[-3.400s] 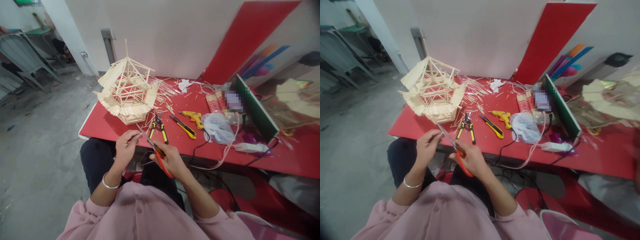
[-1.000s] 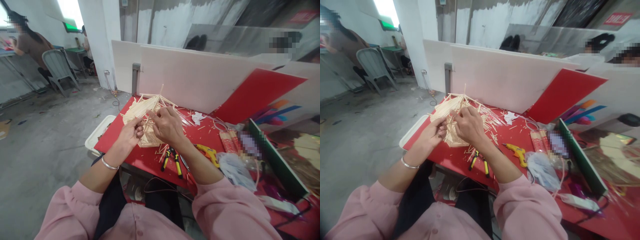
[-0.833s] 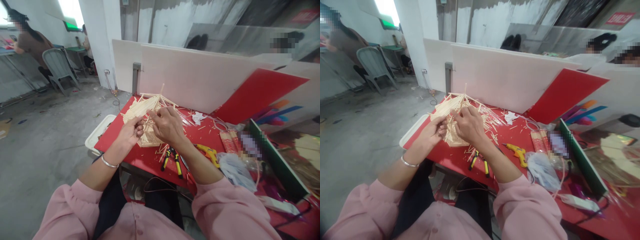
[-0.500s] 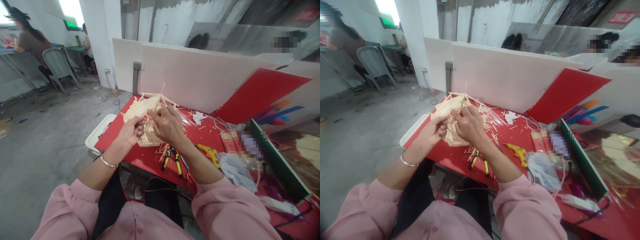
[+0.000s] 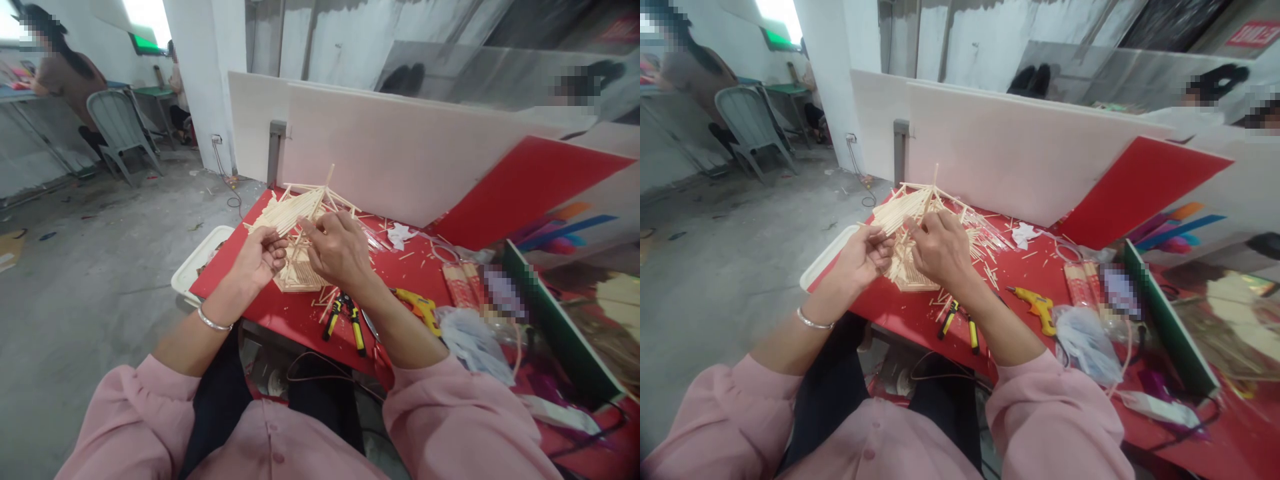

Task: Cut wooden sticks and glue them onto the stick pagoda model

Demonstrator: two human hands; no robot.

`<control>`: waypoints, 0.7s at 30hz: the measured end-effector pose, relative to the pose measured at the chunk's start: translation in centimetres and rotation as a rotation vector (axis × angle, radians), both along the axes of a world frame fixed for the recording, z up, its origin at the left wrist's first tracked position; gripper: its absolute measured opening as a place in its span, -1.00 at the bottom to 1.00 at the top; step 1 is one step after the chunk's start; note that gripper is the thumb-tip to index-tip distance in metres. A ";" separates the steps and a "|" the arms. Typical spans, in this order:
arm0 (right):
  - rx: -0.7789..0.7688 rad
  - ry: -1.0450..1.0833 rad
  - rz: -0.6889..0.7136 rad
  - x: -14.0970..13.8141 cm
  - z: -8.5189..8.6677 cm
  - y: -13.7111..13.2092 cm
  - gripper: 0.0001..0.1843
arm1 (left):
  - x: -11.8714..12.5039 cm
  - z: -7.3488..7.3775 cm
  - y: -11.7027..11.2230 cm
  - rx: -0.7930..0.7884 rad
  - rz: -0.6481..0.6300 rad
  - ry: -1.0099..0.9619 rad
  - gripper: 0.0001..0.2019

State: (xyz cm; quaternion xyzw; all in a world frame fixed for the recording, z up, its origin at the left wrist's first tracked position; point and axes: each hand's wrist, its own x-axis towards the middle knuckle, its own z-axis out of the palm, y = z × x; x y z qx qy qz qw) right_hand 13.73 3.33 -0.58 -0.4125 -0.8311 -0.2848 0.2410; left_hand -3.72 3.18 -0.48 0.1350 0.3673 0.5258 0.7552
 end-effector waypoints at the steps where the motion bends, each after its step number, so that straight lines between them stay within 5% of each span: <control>1: -0.001 -0.001 -0.002 0.0 0.0 0.0 -0.56 | 0.0 0.0 0.0 0.001 -0.008 0.006 -0.84; 21: -0.009 -0.007 -0.016 0.1 0.0 0.0 -0.53 | 0.1 -0.7 -0.3 0.088 -0.053 0.017 -0.80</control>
